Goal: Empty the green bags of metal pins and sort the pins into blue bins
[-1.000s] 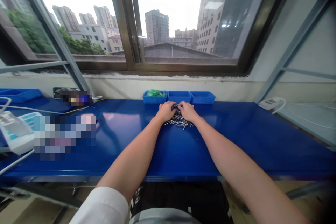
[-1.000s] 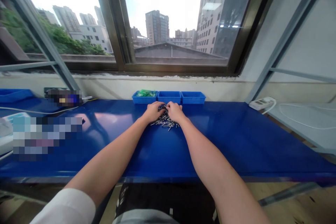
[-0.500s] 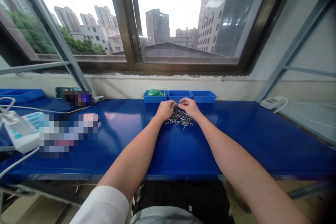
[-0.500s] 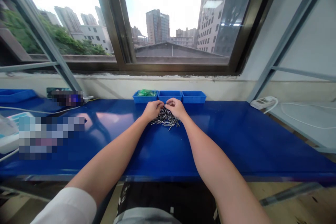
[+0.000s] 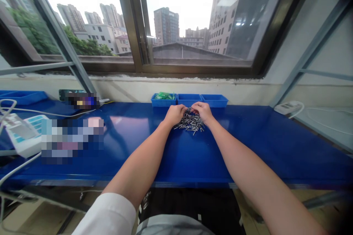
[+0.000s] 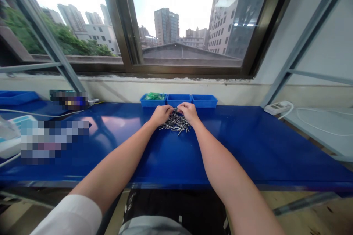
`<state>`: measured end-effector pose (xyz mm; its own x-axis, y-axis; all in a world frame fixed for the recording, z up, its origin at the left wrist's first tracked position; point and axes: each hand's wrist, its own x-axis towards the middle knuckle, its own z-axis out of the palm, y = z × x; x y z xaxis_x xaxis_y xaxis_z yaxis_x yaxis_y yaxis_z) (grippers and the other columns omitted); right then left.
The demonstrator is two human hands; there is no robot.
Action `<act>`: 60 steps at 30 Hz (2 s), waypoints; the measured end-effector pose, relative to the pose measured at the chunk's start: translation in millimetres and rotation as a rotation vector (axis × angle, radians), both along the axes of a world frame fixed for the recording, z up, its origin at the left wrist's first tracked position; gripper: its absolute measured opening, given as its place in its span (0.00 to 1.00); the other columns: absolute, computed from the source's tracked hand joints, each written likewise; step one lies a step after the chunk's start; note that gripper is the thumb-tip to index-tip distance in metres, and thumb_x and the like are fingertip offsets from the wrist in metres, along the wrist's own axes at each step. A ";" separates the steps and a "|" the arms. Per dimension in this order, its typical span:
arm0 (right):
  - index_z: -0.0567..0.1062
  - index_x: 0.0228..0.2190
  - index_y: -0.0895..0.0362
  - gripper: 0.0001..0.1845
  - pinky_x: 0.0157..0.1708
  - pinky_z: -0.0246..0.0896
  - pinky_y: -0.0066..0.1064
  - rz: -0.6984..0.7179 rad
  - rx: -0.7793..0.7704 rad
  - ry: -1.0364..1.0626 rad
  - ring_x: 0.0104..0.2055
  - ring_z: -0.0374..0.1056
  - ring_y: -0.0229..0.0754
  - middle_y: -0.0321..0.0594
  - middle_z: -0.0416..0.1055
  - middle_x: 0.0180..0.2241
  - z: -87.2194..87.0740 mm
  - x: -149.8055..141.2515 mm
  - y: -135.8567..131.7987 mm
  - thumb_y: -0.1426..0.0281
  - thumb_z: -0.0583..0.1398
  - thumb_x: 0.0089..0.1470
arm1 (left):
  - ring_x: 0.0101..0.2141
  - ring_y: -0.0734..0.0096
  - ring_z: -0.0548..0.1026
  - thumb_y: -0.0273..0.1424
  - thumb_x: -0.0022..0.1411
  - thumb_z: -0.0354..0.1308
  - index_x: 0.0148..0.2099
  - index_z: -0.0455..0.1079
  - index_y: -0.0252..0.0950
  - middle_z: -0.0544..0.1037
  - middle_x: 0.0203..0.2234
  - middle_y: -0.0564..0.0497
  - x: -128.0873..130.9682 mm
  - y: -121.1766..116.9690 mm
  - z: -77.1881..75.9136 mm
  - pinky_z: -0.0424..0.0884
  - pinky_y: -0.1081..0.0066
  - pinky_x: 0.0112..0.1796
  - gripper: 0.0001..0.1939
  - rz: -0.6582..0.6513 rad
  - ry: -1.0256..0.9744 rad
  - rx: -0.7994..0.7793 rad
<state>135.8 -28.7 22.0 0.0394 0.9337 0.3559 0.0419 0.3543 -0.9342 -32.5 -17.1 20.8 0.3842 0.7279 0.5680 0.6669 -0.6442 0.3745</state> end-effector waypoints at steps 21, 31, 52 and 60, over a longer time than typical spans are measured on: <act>0.76 0.24 0.58 0.11 0.30 0.60 0.31 -0.531 0.026 -0.014 0.27 0.65 0.40 0.38 0.73 0.24 -10.1 44.5 28.6 0.66 0.57 0.38 | 0.45 0.65 0.74 0.29 0.64 0.46 0.49 0.70 0.36 0.78 0.43 0.46 -7.5 11.7 -8.0 0.67 0.68 0.48 0.15 0.234 -0.007 -0.041; 0.66 0.54 0.59 0.38 0.30 0.62 0.31 -0.533 -0.018 -0.025 0.31 0.67 0.40 0.44 0.73 0.40 -8.0 64.9 30.2 0.71 0.57 0.35 | 0.45 0.62 0.74 0.28 0.64 0.46 0.49 0.70 0.35 0.77 0.44 0.43 -9.1 15.7 -11.0 0.66 0.65 0.47 0.16 0.221 0.010 -0.045; 0.79 0.25 0.51 0.08 0.38 0.56 0.35 -0.189 -0.021 -0.964 0.38 0.68 0.47 0.40 0.77 0.32 -16.8 -2.4 9.1 0.64 0.59 0.47 | 0.55 0.54 0.66 0.45 0.64 0.44 0.55 0.68 0.41 0.69 0.55 0.43 -2.0 6.9 -16.7 0.60 0.58 0.54 0.24 0.109 0.290 -0.233; 0.76 0.20 0.53 0.18 0.36 0.53 0.33 -0.151 0.129 -0.969 0.34 0.66 0.44 0.40 0.75 0.26 -16.2 6.7 10.6 0.61 0.54 0.55 | 0.50 0.62 0.70 0.39 0.65 0.47 0.49 0.72 0.39 0.75 0.48 0.46 2.5 0.7 -9.2 0.63 0.65 0.51 0.17 0.029 0.147 -0.088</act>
<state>142.4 -18.0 5.8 -0.2070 0.8948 0.3955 0.8210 0.3788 -0.4272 -30.0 -16.4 11.6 0.4367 0.7843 0.4407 0.7364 -0.5930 0.3257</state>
